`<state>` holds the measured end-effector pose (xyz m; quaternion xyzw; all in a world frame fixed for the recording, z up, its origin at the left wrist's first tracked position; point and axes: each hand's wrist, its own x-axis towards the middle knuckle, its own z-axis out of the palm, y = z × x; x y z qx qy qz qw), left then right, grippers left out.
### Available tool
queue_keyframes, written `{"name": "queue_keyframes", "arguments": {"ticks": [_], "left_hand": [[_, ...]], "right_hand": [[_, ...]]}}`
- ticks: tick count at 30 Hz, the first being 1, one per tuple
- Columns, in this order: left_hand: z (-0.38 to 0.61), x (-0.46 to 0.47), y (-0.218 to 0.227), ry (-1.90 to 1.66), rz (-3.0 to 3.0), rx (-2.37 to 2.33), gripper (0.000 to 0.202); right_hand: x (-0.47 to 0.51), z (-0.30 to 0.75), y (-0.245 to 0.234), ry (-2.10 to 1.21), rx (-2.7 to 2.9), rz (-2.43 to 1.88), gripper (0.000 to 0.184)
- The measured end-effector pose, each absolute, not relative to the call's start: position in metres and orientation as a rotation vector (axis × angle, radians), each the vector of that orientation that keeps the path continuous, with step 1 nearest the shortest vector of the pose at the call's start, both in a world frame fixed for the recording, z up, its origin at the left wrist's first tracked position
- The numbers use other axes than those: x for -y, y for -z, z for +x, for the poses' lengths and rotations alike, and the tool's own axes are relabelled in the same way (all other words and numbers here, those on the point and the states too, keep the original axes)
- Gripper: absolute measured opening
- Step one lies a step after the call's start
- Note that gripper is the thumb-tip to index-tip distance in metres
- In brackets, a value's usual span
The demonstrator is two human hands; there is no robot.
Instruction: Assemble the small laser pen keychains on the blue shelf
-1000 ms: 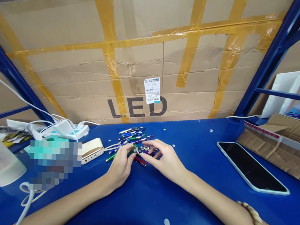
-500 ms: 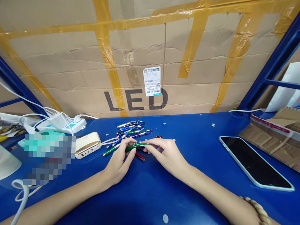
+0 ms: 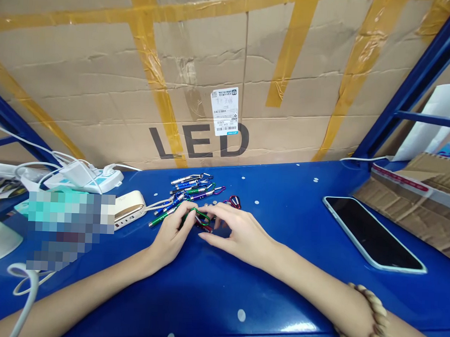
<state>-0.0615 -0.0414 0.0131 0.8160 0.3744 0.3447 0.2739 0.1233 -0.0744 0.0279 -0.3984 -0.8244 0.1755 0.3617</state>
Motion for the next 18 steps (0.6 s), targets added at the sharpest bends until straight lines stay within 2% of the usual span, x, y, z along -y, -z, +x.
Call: {"name": "queue_keyframes", "arguments": {"ticks": [3, 10, 18], "left_hand": [[-0.061, 0.040, -0.012, -0.926, 2.130, -0.932, 0.021], [-0.062, 0.043, -0.011, -0.893, 2.175, -0.979, 0.020], [-0.062, 0.045, -0.014, -0.838, 2.230, -1.004, 0.027]], "right_hand": [[0.075, 0.121, -0.022, -0.423, 2.081, -1.028, 0.037], [0.074, 0.116, -0.029, -0.445, 1.893, -1.019, 0.017], [0.070, 0.121, -0.034, -0.345, 1.961, -1.037, 0.018]]}}
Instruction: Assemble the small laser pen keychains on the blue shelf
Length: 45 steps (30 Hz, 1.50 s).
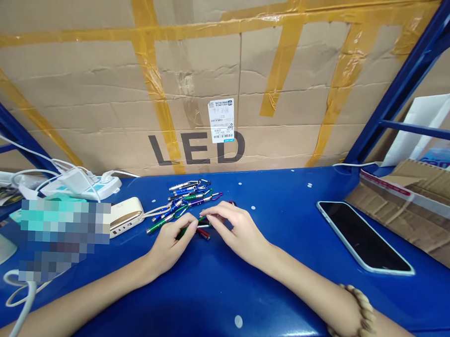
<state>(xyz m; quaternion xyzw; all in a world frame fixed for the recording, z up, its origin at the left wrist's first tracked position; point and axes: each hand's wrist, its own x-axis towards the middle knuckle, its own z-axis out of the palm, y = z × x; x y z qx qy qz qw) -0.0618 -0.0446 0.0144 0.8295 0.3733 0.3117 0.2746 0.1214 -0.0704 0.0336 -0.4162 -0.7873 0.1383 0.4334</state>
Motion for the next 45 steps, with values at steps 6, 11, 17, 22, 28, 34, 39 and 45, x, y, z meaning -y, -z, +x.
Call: {"name": "queue_keyframes", "arguments": {"ticks": [6, 11, 17, 22, 28, 34, 39, 45], "left_hand": [[-0.061, 0.043, -0.013, -0.888, 2.267, -0.998, 0.028], [-0.061, 0.042, -0.010, -0.844, 2.358, -0.917, 0.026], [-0.061, 0.045, -0.014, -0.783, 2.354, -0.989, 0.031], [-0.061, 0.047, -0.016, -0.794, 2.293, -1.062, 0.031], [-0.060, 0.045, -0.017, -0.801, 2.270, -1.173, 0.036], [-0.060, 0.045, -0.018, -0.788, 2.259, -1.135, 0.043], [-0.060, 0.044, -0.016, -0.799, 2.234, -1.092, 0.042], [-0.061, 0.042, -0.014, -0.885, 2.182, -1.117, 0.034]], "right_hand": [[0.069, 0.126, -0.029, -0.217, 2.196, -0.953, 0.028], [0.070, 0.124, -0.026, -0.088, 2.304, -0.893, 0.024], [0.069, 0.120, -0.024, -0.070, 2.290, -0.912, 0.026], [0.068, 0.121, -0.025, -0.217, 2.235, -0.888, 0.023], [0.067, 0.122, -0.025, -0.186, 2.217, -0.864, 0.022], [0.068, 0.123, -0.025, -0.207, 2.197, -0.861, 0.021], [0.065, 0.125, -0.021, -0.244, 2.155, -0.916, 0.022], [0.066, 0.123, -0.025, -0.357, 2.041, -1.059, 0.026]]}}
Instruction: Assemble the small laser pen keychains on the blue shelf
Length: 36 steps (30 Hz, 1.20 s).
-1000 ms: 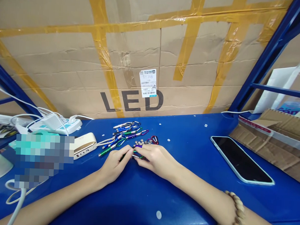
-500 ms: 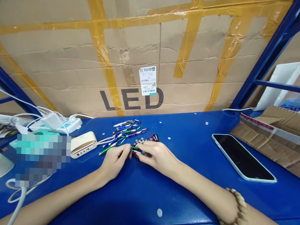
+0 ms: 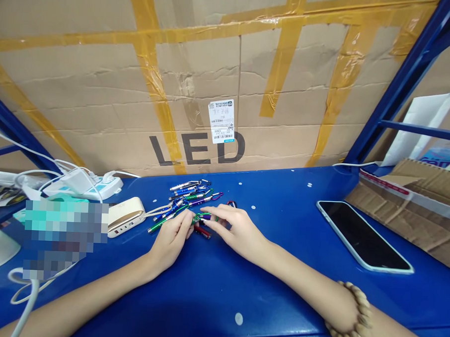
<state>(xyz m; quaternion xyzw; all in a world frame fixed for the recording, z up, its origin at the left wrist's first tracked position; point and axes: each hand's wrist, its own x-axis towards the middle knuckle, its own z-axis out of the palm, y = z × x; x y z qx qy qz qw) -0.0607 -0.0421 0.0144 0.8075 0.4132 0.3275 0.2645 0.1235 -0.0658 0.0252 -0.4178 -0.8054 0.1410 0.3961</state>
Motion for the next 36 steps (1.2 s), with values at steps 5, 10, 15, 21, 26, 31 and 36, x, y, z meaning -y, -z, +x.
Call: {"name": "queue_keyframes", "arguments": {"ticks": [5, 10, 15, 21, 26, 31, 36], "left_hand": [[-0.0598, 0.0433, -0.0167, -0.967, 2.187, -1.091, 0.027], [-0.0590, 0.0434, -0.0157, -0.992, 2.094, -1.039, 0.020], [-0.0595, 0.0427, -0.0146, -0.961, 2.124, -0.993, 0.019], [-0.0596, 0.0421, -0.0140, -0.890, 2.164, -1.032, 0.020], [-0.0589, 0.0423, -0.0141, -0.849, 2.209, -1.031, 0.019], [-0.0580, 0.0439, -0.0166, -0.855, 2.156, -1.121, 0.022], [-0.0577, 0.0438, -0.0181, -0.831, 2.133, -1.132, 0.028]], "right_hand": [[0.0673, 0.1201, -0.0312, -0.437, 1.984, -1.037, 0.019], [0.0642, 0.1224, -0.0265, -0.518, 1.800, -1.103, 0.018], [0.0641, 0.1201, -0.0222, -0.634, 1.695, -1.105, 0.021], [0.0673, 0.1163, -0.0255, -0.502, 1.712, -1.084, 0.022], [0.0698, 0.1144, -0.0281, -0.483, 1.702, -1.073, 0.019], [0.0692, 0.1160, -0.0297, -0.548, 1.733, -1.129, 0.007], [0.0701, 0.1177, -0.0314, -0.633, 1.822, -1.034, 0.006]]}}
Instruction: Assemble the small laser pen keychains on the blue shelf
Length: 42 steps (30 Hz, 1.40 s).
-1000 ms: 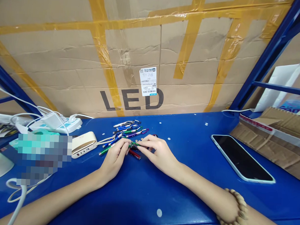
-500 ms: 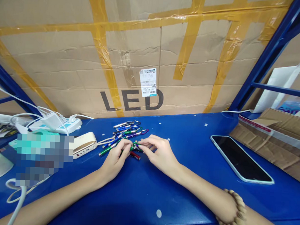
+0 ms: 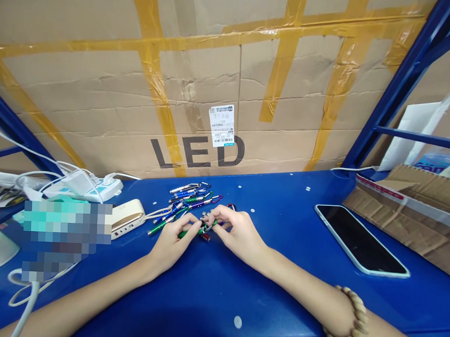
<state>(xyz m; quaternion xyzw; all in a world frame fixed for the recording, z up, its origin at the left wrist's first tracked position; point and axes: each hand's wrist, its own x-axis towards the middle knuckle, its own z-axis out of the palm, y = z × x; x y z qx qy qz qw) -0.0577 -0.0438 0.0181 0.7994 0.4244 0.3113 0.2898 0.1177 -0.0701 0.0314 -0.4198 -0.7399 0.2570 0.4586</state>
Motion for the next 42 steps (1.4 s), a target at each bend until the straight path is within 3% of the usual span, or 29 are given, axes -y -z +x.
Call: {"name": "queue_keyframes", "arguments": {"ticks": [5, 10, 22, 42], "left_hand": [[-0.058, 0.041, -0.014, -0.827, 2.191, -1.051, 0.024], [-0.057, 0.041, -0.012, -0.801, 2.231, -0.958, 0.020], [-0.058, 0.036, -0.009, -0.946, 2.123, -1.088, 0.019], [-0.057, 0.044, -0.017, -1.065, 2.077, -1.091, 0.015]], "right_hand": [[0.068, 0.122, -0.029, -0.530, 1.929, -1.017, 0.013], [0.064, 0.129, -0.022, -0.288, 2.098, -0.944, 0.011], [0.063, 0.132, -0.019, -0.129, 2.132, -1.016, 0.008], [0.070, 0.124, -0.025, -0.157, 2.087, -1.067, 0.017]]}}
